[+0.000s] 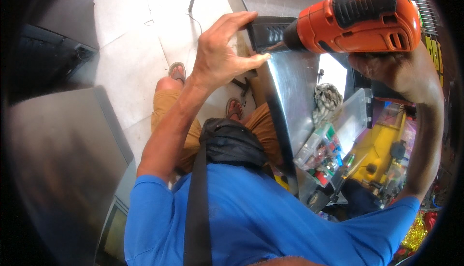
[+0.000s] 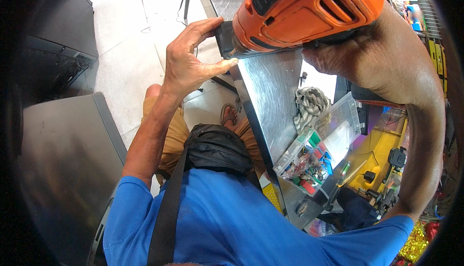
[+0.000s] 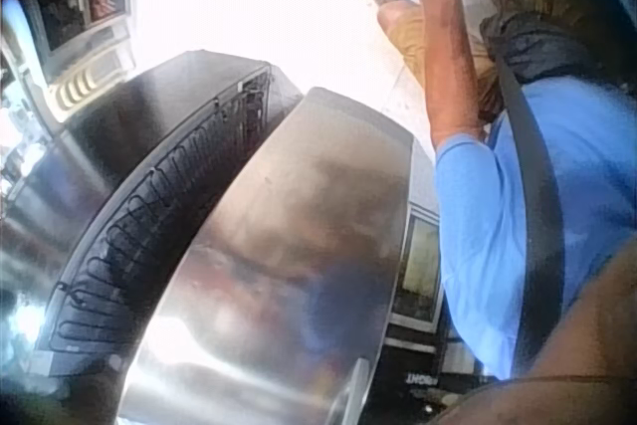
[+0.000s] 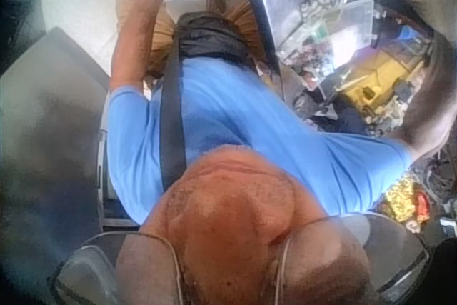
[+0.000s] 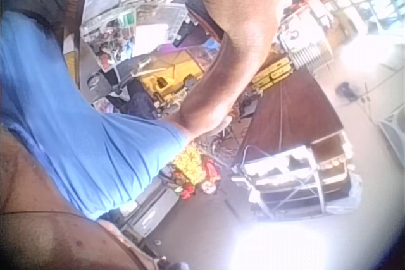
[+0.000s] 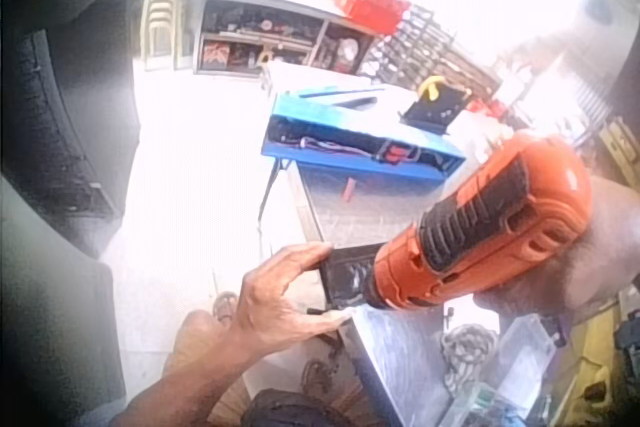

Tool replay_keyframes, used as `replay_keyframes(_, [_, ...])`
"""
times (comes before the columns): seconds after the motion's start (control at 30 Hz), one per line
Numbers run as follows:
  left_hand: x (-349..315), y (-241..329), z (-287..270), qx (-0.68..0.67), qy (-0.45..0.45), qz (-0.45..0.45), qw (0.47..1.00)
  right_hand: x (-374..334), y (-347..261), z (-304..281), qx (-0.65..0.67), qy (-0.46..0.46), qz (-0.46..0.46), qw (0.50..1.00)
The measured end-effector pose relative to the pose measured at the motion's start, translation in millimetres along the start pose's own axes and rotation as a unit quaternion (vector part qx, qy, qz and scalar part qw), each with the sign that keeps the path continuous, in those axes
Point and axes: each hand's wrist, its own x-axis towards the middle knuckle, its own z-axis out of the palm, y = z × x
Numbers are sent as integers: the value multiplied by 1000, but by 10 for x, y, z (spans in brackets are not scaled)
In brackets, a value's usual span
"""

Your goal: The person selects screws from a plastic organizer and uses a cordless drill to fasten a black LED light bar to a metal surface. They repeatedly position the light bar, insert screws, and drive them in with the drill.

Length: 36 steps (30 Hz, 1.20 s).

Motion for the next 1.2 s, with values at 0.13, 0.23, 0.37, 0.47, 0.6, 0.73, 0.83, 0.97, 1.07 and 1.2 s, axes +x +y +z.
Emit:
replay_keyframes(0.13, [35,16,24,-12,-2,3,1000,-26,-59,-28,-2,-1,17,1000])
replay_keyframes(0.23, [48,38,9,-9,-3,0,1000,-24,-70,2,1,0,9,1000])
replay_keyframes(0.37, [12,28,-71,16,4,-5,1000,84,-55,57,11,-3,-20,1000])
replay_keyframes(0.47, [103,46,-1,-5,-4,16,1000,-29,-131,3,-1,7,3,1000])
replay_keyframes(0.6, [71,37,-60,10,-13,9,1000,29,-35,39,6,2,-19,1000])
replay_keyframes(0.73, [81,45,-53,7,-6,7,1000,17,94,-3,16,0,-20,1000])
replay_keyframes(0.83, [91,57,-49,-1,-4,3,1000,16,98,-11,68,-6,17,998])
replay_keyframes(0.97, [81,49,-38,-2,-10,-5,1000,37,-145,46,77,15,5,997])
replay_keyframes(1.07, [83,47,-25,-9,-12,-6,1000,43,-190,96,94,29,-62,993])
replay_keyframes(1.2, [85,59,-31,-13,-10,-7,1000,58,-213,89,93,16,-34,995])
